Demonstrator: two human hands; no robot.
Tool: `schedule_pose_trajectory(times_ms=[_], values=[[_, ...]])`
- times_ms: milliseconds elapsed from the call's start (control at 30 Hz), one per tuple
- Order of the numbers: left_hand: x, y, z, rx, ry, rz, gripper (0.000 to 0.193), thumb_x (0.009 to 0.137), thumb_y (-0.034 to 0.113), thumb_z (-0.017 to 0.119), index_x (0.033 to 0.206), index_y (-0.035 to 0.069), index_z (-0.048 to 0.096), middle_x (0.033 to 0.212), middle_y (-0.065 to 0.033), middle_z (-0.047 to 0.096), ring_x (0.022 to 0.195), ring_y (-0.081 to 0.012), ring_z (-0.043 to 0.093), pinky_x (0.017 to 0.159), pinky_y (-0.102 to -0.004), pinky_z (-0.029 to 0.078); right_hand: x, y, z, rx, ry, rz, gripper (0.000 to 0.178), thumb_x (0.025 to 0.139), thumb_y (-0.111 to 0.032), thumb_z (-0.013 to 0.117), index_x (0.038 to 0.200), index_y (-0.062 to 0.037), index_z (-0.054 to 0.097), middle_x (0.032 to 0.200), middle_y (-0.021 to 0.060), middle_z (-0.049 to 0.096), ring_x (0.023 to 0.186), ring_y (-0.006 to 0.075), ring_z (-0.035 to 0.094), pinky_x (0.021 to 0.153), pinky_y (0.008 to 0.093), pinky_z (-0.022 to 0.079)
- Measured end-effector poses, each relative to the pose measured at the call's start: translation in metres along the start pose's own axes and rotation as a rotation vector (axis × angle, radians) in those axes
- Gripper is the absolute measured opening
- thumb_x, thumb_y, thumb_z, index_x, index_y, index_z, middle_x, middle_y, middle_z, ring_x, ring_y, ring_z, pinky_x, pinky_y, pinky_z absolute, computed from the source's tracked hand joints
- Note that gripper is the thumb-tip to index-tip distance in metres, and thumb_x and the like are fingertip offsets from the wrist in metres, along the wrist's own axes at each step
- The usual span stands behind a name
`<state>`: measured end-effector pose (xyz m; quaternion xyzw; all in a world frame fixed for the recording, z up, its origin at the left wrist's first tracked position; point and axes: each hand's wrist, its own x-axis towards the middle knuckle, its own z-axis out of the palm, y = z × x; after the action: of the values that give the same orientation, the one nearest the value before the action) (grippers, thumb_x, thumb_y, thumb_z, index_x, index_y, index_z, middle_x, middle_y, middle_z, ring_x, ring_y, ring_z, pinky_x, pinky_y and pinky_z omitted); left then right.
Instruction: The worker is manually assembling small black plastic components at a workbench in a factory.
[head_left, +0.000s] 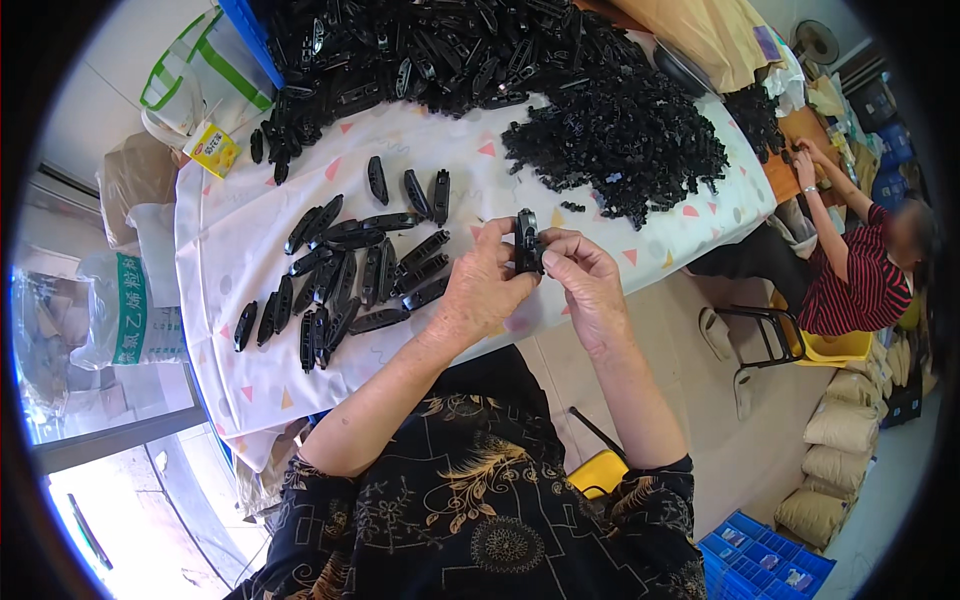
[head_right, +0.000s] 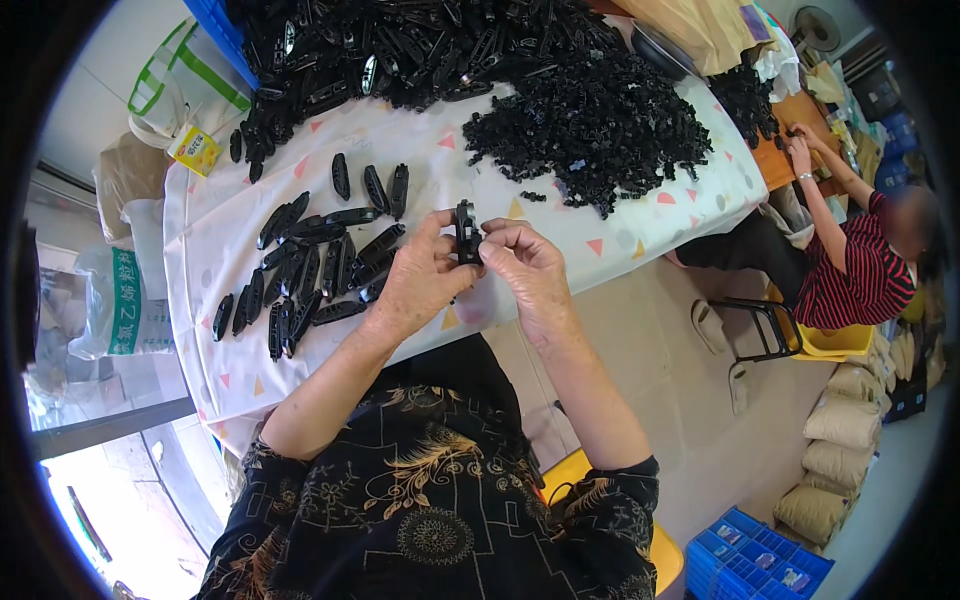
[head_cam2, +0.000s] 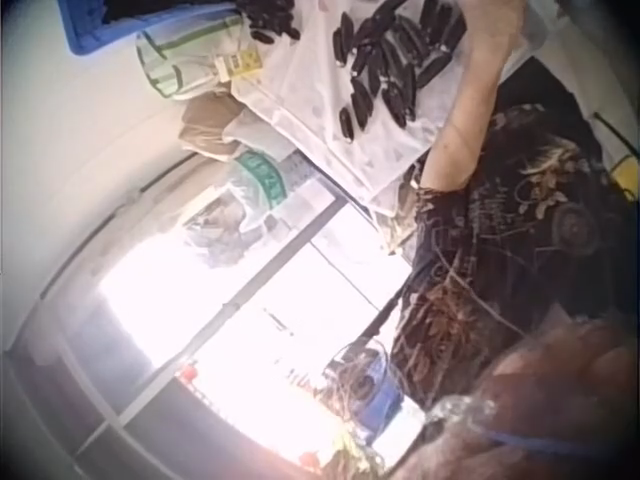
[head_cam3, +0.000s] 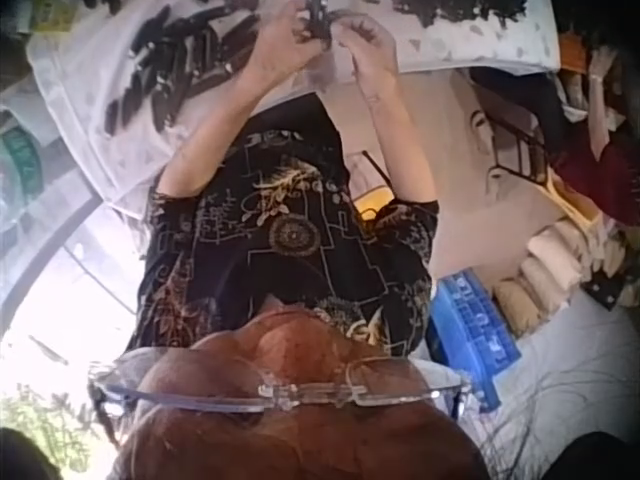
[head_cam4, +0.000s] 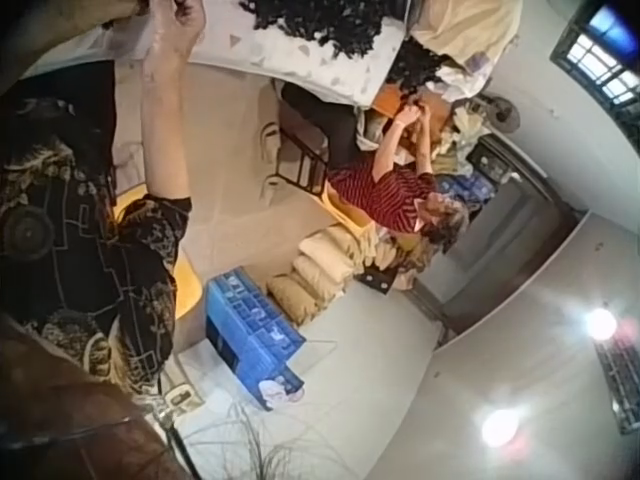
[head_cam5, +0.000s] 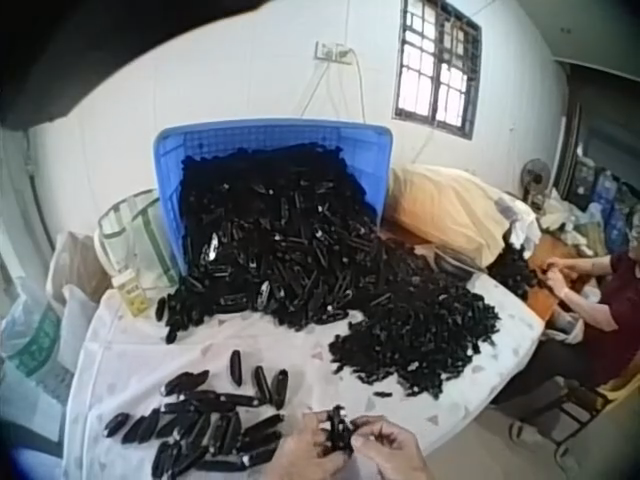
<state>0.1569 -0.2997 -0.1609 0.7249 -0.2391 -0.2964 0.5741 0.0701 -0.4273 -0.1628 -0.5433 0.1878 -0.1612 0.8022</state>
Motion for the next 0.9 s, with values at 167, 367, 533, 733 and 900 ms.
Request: schedule_pose_trajectory(times_ms=[167, 367, 533, 733, 900], values=[[-0.007, 0.008, 0.002, 0.051, 0.017, 0.025, 0.060, 0.075, 0.002, 0.067, 0.126, 0.002, 0.036, 0.085, -0.0099, 0.065, 0.073, -0.0105, 0.062, 0.063, -0.0242, 0.049, -0.004, 0.004, 0.002, 0.032, -0.006, -0.010, 0.005, 0.080, -0.004, 0.068, 0.083, -0.0033, 0.064, 0.110, 0.0060, 0.055, 0.096, 0.0127, 0.051, 0.090, 0.0315, 0.039], [-0.010, 0.008, 0.004, 0.043, -0.018, 0.064, 0.058, 0.077, 0.003, 0.065, 0.127, 0.003, 0.036, 0.086, -0.0099, 0.065, 0.073, -0.0101, 0.061, 0.063, -0.0239, 0.048, -0.007, 0.007, 0.001, 0.026, 0.033, -0.007, 0.007, 0.081, -0.004, 0.066, 0.086, -0.0027, 0.063, 0.106, 0.0045, 0.057, 0.091, 0.0108, 0.053, 0.086, 0.0277, 0.041], [-0.006, -0.004, 0.005, 0.039, -0.068, 0.040, 0.057, 0.080, 0.001, 0.061, 0.130, 0.004, 0.034, 0.088, -0.0098, 0.063, 0.077, -0.0111, 0.062, 0.066, -0.0254, 0.049, -0.009, 0.009, 0.003, -0.003, -0.012, 0.005, 0.024, 0.082, -0.005, 0.066, 0.104, -0.0029, 0.059, 0.102, 0.0035, 0.059, 0.094, 0.0113, 0.053, 0.088, 0.0281, 0.040], [-0.010, -0.003, 0.007, -0.066, -0.142, 0.095, 0.069, 0.082, -0.004, 0.058, 0.140, 0.011, 0.023, 0.098, -0.0115, 0.062, 0.083, -0.0138, 0.060, 0.073, -0.0277, 0.049, -0.008, 0.007, 0.002, 0.006, -0.075, 0.122, 0.034, 0.084, -0.003, 0.062, 0.116, 0.0016, 0.052, 0.106, 0.0087, 0.063, 0.100, 0.0152, 0.059, 0.092, 0.0292, 0.044], [-0.004, -0.003, 0.000, -0.133, -0.203, 0.127, 0.067, 0.082, -0.006, 0.055, 0.138, 0.014, 0.026, 0.097, -0.0105, 0.062, 0.085, -0.0134, 0.058, 0.074, -0.0287, 0.049, -0.005, 0.011, 0.007, 0.042, -0.065, 0.071, 0.027, 0.083, -0.004, 0.064, 0.108, -0.0012, 0.054, 0.099, 0.0063, 0.064, 0.095, 0.0131, 0.059, 0.088, 0.0277, 0.045]])
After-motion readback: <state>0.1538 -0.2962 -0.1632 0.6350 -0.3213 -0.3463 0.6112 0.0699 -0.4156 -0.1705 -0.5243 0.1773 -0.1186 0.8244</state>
